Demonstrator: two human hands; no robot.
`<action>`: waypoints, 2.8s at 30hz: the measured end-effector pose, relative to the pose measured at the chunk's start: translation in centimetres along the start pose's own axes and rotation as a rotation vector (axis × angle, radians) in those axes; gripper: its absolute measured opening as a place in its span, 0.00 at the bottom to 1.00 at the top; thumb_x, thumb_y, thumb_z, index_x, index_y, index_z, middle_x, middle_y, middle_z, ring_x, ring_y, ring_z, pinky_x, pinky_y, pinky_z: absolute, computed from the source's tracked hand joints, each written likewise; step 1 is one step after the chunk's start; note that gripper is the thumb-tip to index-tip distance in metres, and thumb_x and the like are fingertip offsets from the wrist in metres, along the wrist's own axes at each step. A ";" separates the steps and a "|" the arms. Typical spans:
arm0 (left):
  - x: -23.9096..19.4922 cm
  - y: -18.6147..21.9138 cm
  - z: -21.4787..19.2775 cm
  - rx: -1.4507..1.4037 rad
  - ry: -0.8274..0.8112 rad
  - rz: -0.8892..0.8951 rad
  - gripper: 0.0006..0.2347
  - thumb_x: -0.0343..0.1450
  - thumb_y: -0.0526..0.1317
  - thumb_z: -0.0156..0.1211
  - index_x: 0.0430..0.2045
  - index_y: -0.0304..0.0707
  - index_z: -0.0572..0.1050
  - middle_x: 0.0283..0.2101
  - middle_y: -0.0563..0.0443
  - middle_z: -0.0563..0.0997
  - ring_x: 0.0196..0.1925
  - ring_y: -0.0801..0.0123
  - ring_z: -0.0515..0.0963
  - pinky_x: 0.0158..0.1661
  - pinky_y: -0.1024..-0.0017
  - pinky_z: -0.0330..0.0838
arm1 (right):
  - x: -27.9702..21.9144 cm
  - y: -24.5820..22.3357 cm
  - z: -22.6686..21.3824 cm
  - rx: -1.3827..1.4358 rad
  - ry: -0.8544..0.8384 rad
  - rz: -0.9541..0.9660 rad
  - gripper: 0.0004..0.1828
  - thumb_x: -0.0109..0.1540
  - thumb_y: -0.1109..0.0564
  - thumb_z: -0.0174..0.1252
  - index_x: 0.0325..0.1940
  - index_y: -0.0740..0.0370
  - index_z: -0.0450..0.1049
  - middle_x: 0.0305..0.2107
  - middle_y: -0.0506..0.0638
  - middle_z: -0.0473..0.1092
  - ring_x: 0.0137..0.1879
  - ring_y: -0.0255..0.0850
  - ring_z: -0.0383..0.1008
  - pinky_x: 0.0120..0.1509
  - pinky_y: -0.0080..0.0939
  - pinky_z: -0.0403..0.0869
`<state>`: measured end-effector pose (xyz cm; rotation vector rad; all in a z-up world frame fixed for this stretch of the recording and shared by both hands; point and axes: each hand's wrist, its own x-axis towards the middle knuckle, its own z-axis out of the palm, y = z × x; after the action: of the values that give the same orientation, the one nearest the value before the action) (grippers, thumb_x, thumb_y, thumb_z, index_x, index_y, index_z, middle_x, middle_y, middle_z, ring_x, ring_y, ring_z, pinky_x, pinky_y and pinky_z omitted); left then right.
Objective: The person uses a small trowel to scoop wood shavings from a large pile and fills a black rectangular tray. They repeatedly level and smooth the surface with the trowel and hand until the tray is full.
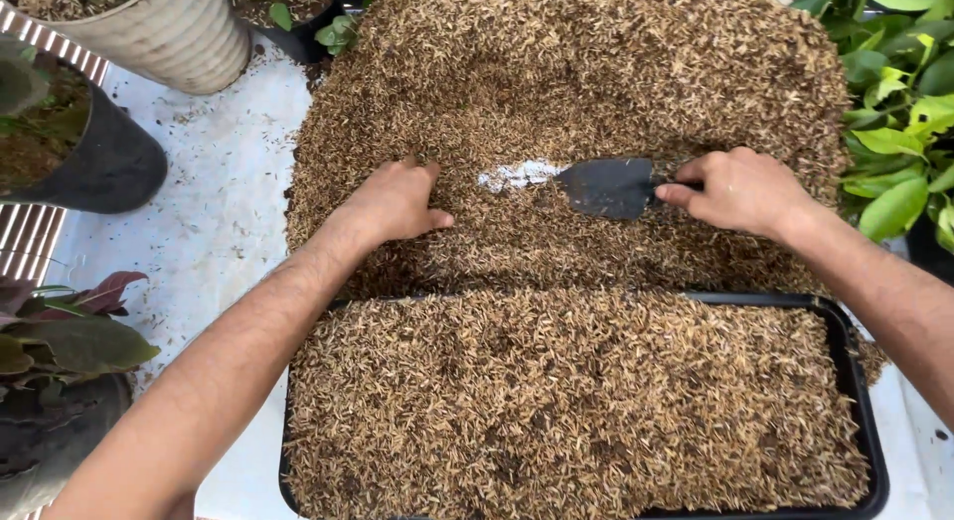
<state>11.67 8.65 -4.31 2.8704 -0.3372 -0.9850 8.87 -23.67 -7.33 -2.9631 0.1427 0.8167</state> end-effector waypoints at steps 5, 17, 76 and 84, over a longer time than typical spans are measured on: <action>2.1 -1.1 1.9 -0.020 0.072 0.206 0.25 0.64 0.44 0.59 0.54 0.30 0.63 0.52 0.24 0.66 0.55 0.37 0.66 0.53 0.48 0.62 | 0.7 -4.5 0.1 0.072 0.007 -0.190 0.22 0.59 0.42 0.48 0.46 0.57 0.76 0.38 0.58 0.75 0.50 0.55 0.73 0.56 0.54 0.68; 3.4 -1.5 2.7 -0.164 0.143 0.278 0.22 0.65 0.36 0.58 0.53 0.33 0.64 0.50 0.20 0.66 0.53 0.36 0.67 0.50 0.49 0.65 | 4.2 -8.8 1.7 0.296 -0.085 -0.334 0.19 0.59 0.43 0.50 0.36 0.57 0.79 0.25 0.57 0.75 0.42 0.55 0.74 0.51 0.52 0.69; -15.4 12.3 10.9 0.142 0.479 0.886 0.32 0.50 0.19 0.52 0.52 0.30 0.60 0.52 0.22 0.64 0.48 0.38 0.70 0.40 0.57 0.72 | -20.4 7.3 5.5 0.379 0.273 -0.223 0.17 0.45 0.49 0.63 0.36 0.53 0.81 0.33 0.43 0.78 0.42 0.31 0.78 0.44 0.29 0.73; -15.9 12.1 11.1 0.154 0.460 0.911 0.30 0.54 0.22 0.54 0.54 0.30 0.59 0.55 0.23 0.61 0.53 0.37 0.66 0.37 0.56 0.74 | -20.1 7.5 5.4 0.369 0.253 -0.234 0.16 0.45 0.48 0.63 0.35 0.51 0.81 0.29 0.41 0.80 0.35 0.27 0.79 0.38 0.28 0.73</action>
<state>-9.50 0.50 -1.74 2.4443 -1.5046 -0.1341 -11.87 -29.23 -1.87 -2.6513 -0.0379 0.3408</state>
